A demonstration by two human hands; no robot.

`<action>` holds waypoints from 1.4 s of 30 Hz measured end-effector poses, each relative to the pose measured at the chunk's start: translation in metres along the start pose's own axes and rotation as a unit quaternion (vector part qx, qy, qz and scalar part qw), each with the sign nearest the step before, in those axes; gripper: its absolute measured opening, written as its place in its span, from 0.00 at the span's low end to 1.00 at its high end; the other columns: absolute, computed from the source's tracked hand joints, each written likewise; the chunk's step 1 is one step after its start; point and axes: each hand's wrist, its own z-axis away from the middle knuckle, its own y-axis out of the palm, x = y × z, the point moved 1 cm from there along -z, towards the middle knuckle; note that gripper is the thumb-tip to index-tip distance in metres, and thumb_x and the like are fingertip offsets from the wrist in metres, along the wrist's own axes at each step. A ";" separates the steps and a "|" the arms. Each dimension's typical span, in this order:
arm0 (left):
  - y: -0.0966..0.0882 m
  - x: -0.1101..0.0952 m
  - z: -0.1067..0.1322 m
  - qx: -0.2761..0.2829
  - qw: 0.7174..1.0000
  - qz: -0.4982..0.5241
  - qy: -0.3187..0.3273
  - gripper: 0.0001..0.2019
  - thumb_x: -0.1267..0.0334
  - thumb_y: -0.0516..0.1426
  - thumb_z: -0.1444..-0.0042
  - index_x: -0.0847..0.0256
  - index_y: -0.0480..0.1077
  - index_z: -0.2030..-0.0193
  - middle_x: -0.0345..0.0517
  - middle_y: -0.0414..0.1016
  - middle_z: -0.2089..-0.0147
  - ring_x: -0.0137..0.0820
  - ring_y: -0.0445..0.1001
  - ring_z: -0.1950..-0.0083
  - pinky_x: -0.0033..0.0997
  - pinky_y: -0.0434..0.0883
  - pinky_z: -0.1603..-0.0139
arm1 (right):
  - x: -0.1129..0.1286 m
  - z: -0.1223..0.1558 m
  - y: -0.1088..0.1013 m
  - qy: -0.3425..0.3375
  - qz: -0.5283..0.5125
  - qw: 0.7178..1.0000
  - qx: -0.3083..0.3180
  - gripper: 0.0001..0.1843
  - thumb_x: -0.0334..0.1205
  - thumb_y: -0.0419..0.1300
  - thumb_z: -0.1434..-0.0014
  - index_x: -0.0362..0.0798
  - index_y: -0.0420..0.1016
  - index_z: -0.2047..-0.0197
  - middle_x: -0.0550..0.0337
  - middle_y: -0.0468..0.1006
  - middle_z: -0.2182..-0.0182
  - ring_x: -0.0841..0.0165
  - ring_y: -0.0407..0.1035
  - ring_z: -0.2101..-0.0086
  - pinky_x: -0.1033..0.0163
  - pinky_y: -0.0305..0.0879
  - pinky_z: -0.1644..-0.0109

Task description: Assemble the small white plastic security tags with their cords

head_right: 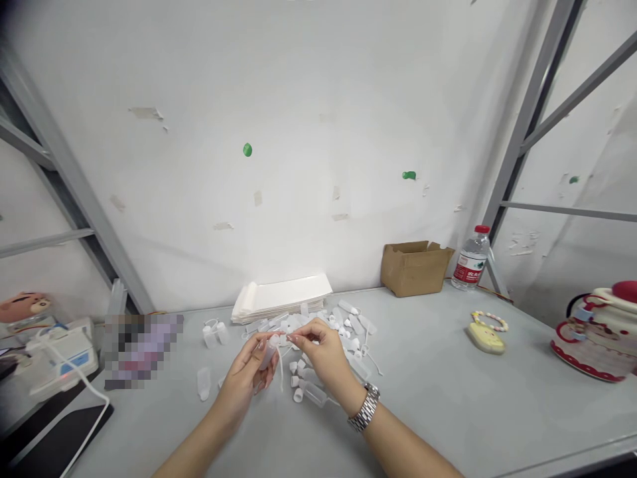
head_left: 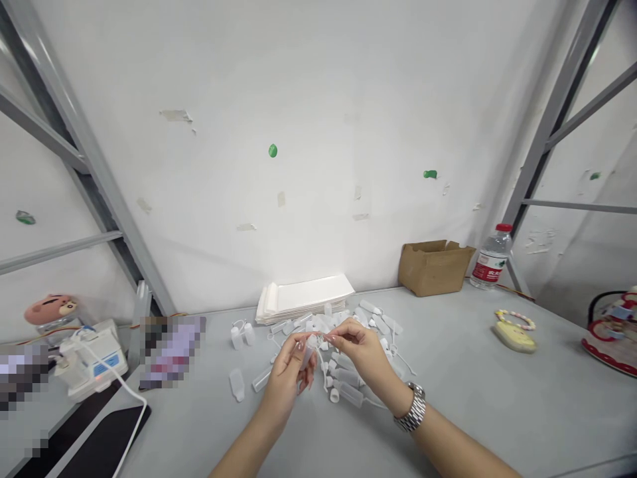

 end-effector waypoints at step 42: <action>0.001 0.002 -0.001 -0.002 0.999 0.033 -0.041 0.24 0.47 0.55 0.52 0.54 0.60 0.49 0.35 0.65 0.76 0.22 0.61 0.81 0.22 0.52 0.80 | 0.005 0.005 0.003 -0.022 0.031 0.999 0.036 0.11 0.46 0.61 0.51 0.51 0.77 0.66 0.61 0.70 0.70 0.68 0.65 0.68 0.63 0.63 0.64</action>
